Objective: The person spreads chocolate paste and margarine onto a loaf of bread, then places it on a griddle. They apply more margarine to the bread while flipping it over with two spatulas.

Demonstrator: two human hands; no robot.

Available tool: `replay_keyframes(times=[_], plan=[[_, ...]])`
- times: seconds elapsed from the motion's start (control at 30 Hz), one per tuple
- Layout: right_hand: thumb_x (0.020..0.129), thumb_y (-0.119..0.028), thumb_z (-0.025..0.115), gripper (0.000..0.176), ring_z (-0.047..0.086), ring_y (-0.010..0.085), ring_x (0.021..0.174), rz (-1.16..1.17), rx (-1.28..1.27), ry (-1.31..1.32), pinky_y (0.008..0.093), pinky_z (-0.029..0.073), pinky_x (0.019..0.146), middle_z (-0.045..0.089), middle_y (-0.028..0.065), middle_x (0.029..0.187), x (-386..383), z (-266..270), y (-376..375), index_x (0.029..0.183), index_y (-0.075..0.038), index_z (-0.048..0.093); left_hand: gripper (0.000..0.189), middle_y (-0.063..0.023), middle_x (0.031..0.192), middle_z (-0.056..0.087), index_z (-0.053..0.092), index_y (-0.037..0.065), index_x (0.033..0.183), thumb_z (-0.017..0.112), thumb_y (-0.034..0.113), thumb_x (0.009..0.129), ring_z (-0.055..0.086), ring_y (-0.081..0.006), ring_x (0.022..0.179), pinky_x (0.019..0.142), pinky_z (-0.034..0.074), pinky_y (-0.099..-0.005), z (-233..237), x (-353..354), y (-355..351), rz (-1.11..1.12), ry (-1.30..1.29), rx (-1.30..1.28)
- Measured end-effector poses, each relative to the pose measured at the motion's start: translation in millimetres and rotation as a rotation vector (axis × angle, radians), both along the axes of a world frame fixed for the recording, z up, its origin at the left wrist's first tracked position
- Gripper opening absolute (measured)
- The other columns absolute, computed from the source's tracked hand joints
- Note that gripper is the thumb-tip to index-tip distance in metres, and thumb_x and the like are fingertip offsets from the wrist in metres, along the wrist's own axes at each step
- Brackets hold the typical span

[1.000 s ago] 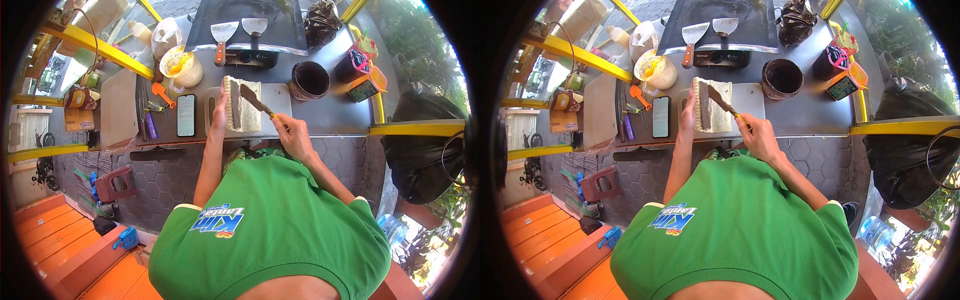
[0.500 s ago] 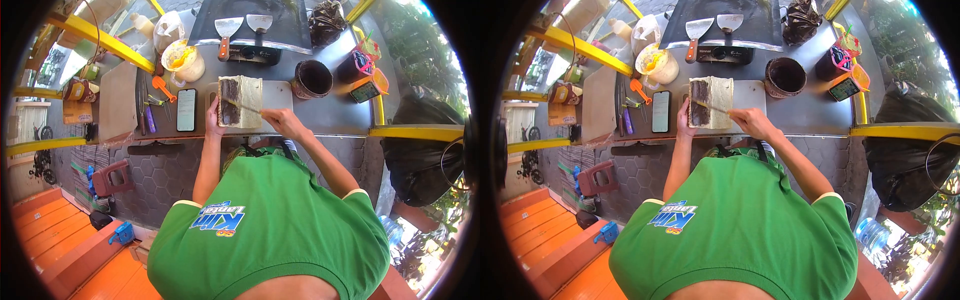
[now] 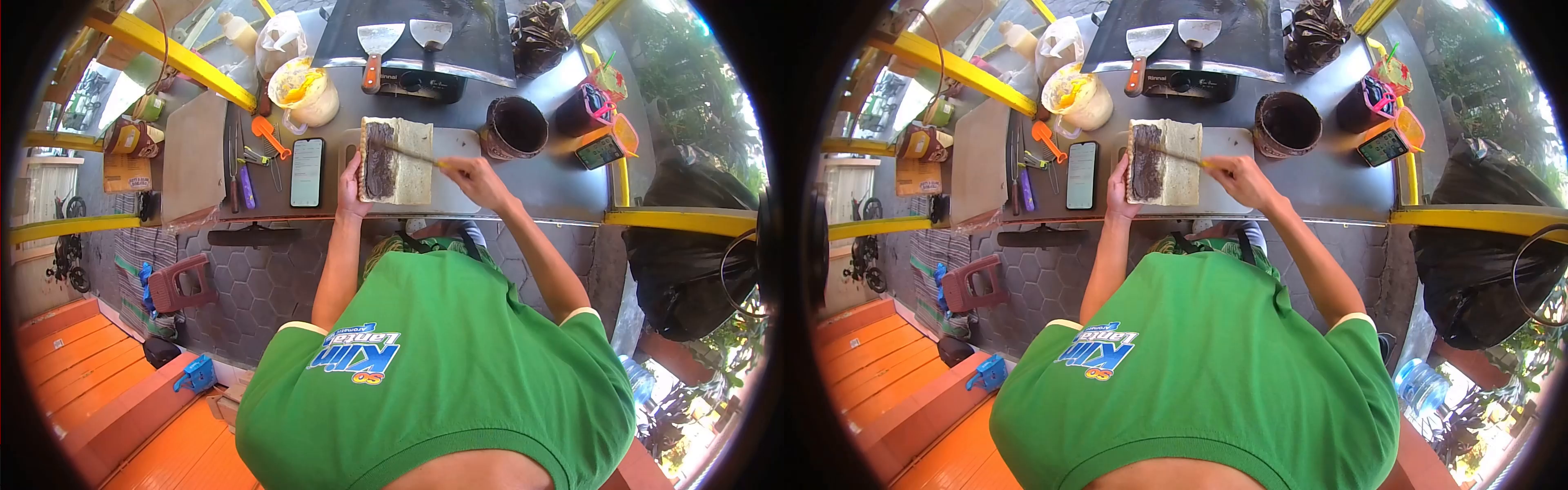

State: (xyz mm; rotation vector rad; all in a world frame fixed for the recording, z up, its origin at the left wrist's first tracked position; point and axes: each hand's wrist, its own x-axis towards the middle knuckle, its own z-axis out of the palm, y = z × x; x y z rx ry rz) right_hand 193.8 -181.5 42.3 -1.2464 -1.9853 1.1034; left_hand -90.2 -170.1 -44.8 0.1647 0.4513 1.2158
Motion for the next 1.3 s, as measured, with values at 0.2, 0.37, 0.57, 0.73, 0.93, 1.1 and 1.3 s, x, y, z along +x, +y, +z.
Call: replay_keyframes(times=[0.2,0.37,0.57,0.73,0.93,1.1,1.3], plan=[[0.097,-0.012,0.062,0.022,0.058,0.0196,0.062,0.165,-0.089,0.023,0.0349,0.049,0.062,0.066,0.0203,0.079,17.6,18.1,-36.0,0.115,0.000,0.069,0.037,-0.0130,0.121,0.069,0.060,0.003,0.128,0.042,0.026,0.107,0.068,-0.0254,0.107,0.096,0.054,-0.0422,-14.7,-2.3,6.5,-0.042,-0.002,-0.013],[0.096,-0.010,0.063,0.021,0.069,0.0265,0.073,0.090,-0.160,-0.100,0.0369,0.054,0.070,0.071,0.0211,0.088,10.8,23.6,-36.3,0.113,0.001,0.068,0.035,-0.0099,0.117,0.070,0.061,0.003,0.124,0.043,0.028,0.106,0.069,-0.0215,0.104,0.094,0.055,-0.0387,-2.1,1.3,1.3,-0.019,0.068,-0.023],[0.093,-0.006,0.063,0.023,0.068,0.0351,0.077,0.139,-0.022,0.017,0.0383,0.053,0.069,0.070,0.0217,0.088,12.9,15.9,-47.9,0.115,0.001,0.067,0.035,-0.0099,0.116,0.070,0.061,0.003,0.123,0.042,0.028,0.106,0.069,-0.0215,0.103,0.093,0.055,-0.0396,-7.3,0.2,2.3,-0.009,0.095,-0.032],[0.094,-0.007,0.063,0.023,0.059,0.0256,0.062,0.126,0.082,0.032,0.0345,0.049,0.061,0.066,0.0177,0.079,5.9,8.0,-45.1,0.115,0.001,0.067,0.037,-0.0119,0.120,0.069,0.060,0.002,0.126,0.042,0.028,0.106,0.068,-0.0242,0.107,0.097,0.054,-0.0424,-1.7,1.6,2.7,-0.020,0.111,-0.026],[0.097,-0.012,0.063,0.022,0.047,0.0160,0.056,0.052,-0.135,0.002,0.0312,0.046,0.055,0.058,0.0130,0.071,14.1,23.5,-33.5,0.115,0.000,0.067,0.035,-0.0129,0.116,0.070,0.062,0.002,0.121,0.044,0.026,0.105,0.069,-0.0253,0.104,0.093,0.055,-0.0418,-23.2,-7.3,5.7,0.008,0.071,-0.040],[0.094,-0.011,0.066,0.022,0.057,0.0209,0.057,-0.050,0.088,-0.111,0.0340,0.049,0.057,0.067,0.0145,0.076,5.7,1.6,-21.4,0.114,-0.002,0.070,0.033,-0.0141,0.115,0.071,0.063,0.001,0.121,0.045,0.024,0.105,0.069,-0.0270,0.104,0.094,0.056,-0.0431,-11.4,-3.6,-1.3,-0.025,-0.025,-0.016],[0.090,-0.007,0.067,0.022,0.068,0.0353,0.072,0.205,0.197,-0.076,0.0409,0.052,0.061,0.070,0.0208,0.086,19.5,15.1,-61.9,0.112,-0.002,0.070,0.031,-0.0117,0.115,0.071,0.063,0.002,0.118,0.046,0.023,0.104,0.069,-0.0245,0.102,0.093,0.055,-0.0400,-32.0,-6.8,10.1,-0.021,-0.040,-0.149]])
